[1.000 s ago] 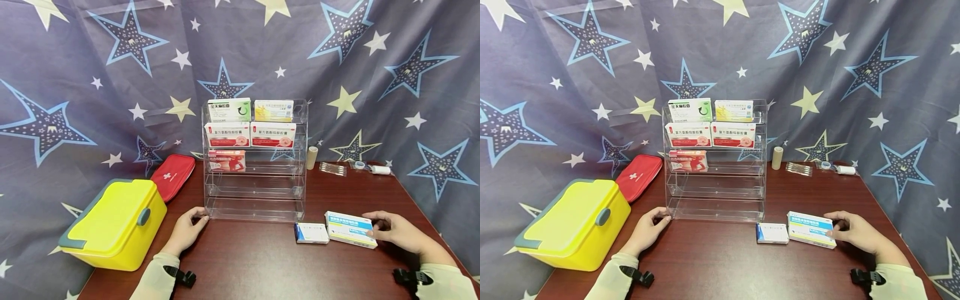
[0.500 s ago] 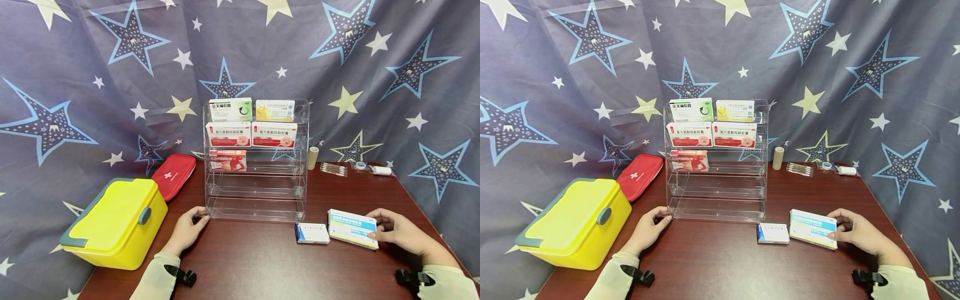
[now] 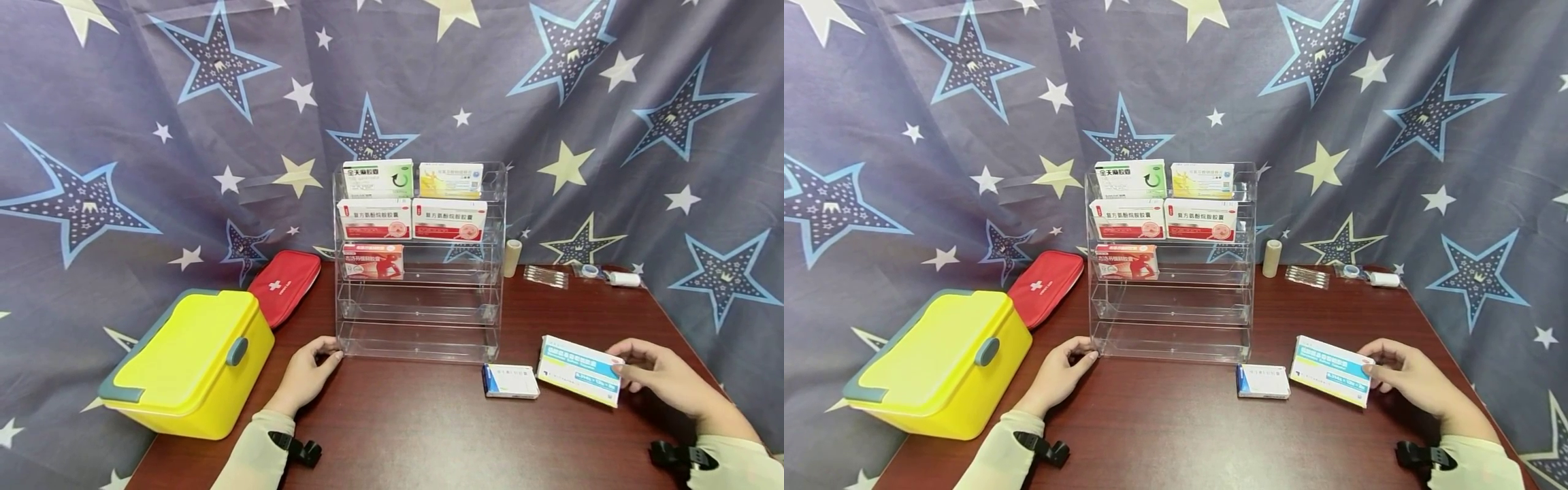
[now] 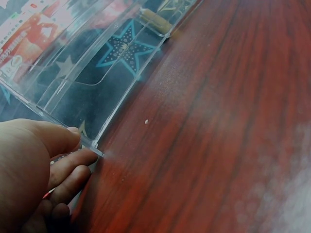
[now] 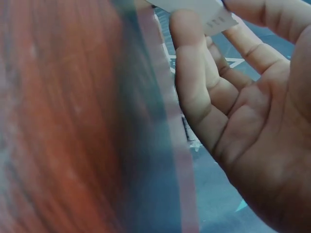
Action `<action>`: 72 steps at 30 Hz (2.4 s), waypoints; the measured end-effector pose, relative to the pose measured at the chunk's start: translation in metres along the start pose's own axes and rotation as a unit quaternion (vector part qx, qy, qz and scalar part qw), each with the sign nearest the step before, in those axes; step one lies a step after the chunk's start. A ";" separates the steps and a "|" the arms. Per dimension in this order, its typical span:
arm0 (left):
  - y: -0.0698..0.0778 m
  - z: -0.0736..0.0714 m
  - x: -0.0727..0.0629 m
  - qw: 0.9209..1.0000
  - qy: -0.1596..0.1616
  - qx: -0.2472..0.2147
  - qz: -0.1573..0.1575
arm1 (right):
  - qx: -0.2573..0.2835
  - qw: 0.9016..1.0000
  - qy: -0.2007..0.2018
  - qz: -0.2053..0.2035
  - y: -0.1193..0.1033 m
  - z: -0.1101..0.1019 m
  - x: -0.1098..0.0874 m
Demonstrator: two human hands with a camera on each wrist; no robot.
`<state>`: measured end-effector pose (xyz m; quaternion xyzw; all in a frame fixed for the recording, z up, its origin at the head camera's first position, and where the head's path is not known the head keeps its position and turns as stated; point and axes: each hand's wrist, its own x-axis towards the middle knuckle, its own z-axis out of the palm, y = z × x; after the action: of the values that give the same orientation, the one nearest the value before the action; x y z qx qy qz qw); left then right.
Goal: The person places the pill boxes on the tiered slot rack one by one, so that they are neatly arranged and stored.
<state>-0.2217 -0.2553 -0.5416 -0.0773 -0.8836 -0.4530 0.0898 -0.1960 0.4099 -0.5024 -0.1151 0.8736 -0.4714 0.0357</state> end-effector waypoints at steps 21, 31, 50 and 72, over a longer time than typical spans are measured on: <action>-0.004 0.001 -0.003 1.000 0.003 0.005 0.007 | 0.032 0.993 0.096 -0.058 -0.016 -0.007 -0.004; -0.003 0.000 -0.001 1.000 -0.004 0.001 0.012 | 0.023 0.980 0.176 -0.094 -0.054 -0.013 0.006; -0.005 -0.001 0.000 1.000 0.000 0.006 0.008 | 0.117 0.936 0.255 -0.211 -0.209 0.026 0.100; -0.003 -0.001 0.000 1.000 -0.006 0.006 0.000 | -0.172 0.925 0.260 -0.215 -0.235 0.104 0.162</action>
<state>-0.2223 -0.2580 -0.5434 -0.0794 -0.8869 -0.4473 0.0845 -0.2965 0.1622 -0.3571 -0.1779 0.8740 -0.3238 -0.3155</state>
